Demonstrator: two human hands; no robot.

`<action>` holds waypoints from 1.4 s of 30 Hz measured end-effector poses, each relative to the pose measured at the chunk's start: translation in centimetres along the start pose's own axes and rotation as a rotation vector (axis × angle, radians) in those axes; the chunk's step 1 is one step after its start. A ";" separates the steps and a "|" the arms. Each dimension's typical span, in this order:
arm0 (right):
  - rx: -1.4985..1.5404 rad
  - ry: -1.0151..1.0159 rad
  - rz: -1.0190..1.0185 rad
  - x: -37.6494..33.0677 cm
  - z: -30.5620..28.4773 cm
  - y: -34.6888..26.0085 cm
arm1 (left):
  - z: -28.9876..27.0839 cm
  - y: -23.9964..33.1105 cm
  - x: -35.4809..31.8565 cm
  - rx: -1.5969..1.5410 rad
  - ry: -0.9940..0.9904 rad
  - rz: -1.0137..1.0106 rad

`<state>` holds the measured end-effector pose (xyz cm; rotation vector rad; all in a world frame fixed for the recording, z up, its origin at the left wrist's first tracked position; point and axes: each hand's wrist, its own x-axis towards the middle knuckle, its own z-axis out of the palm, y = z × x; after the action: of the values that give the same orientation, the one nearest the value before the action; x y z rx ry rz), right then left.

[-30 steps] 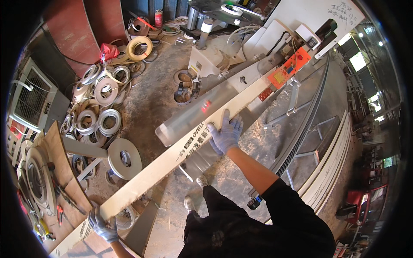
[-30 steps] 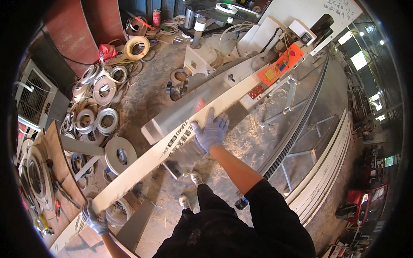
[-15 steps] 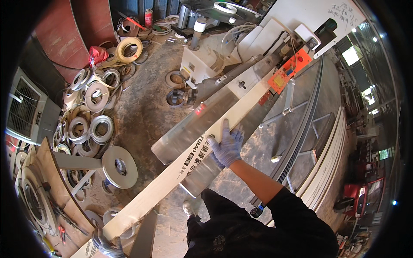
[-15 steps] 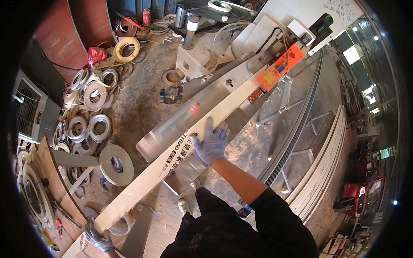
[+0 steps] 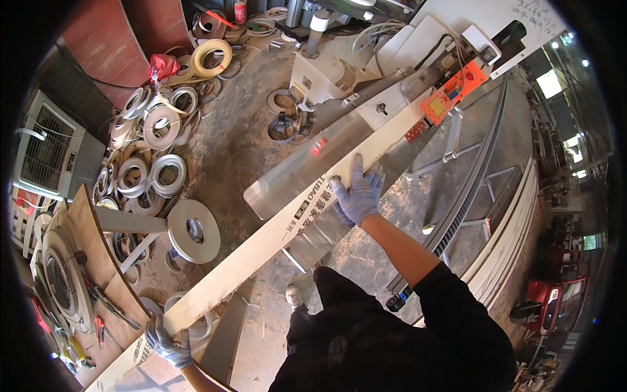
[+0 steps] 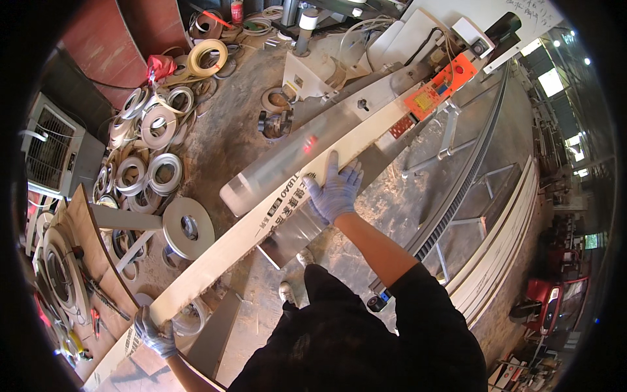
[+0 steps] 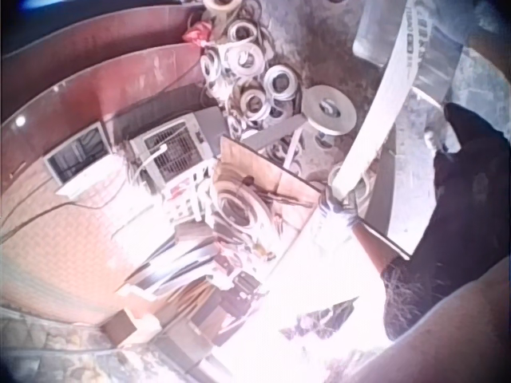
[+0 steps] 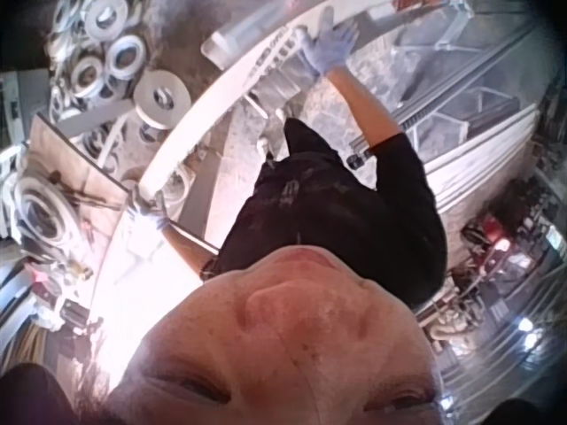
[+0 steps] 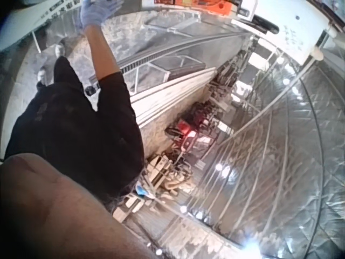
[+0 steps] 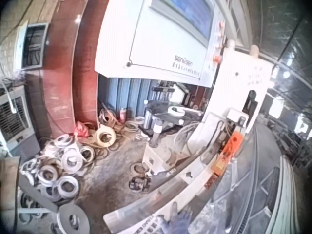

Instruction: The person picks up long wooden planks, scrapes their edges with a handheld tool, and feeds them through a large edge banding machine. After processing, the planks are stacked on a nearby rack.

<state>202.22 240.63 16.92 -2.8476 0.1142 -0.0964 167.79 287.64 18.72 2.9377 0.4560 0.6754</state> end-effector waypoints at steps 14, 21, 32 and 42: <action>-0.027 0.025 0.062 9.6 -1.9 8.9 | 2.4 11.8 4.4 -0.058 -0.067 -0.028; -0.004 0.079 0.181 13.1 -3.8 11.4 | 3.7 17.9 6.3 -0.070 -0.126 -0.117; 0.316 -0.126 -0.265 -9.6 -0.7 -3.8 | 5.2 26.9 9.9 -0.121 -0.348 -0.194; 0.106 -0.250 -0.152 -3.4 -4.8 -0.4 | 8.8 32.4 11.5 -0.097 -0.345 0.227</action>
<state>198.45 239.97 21.41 -2.7317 -0.1558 0.2160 190.19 260.21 20.63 2.9496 0.0557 0.1906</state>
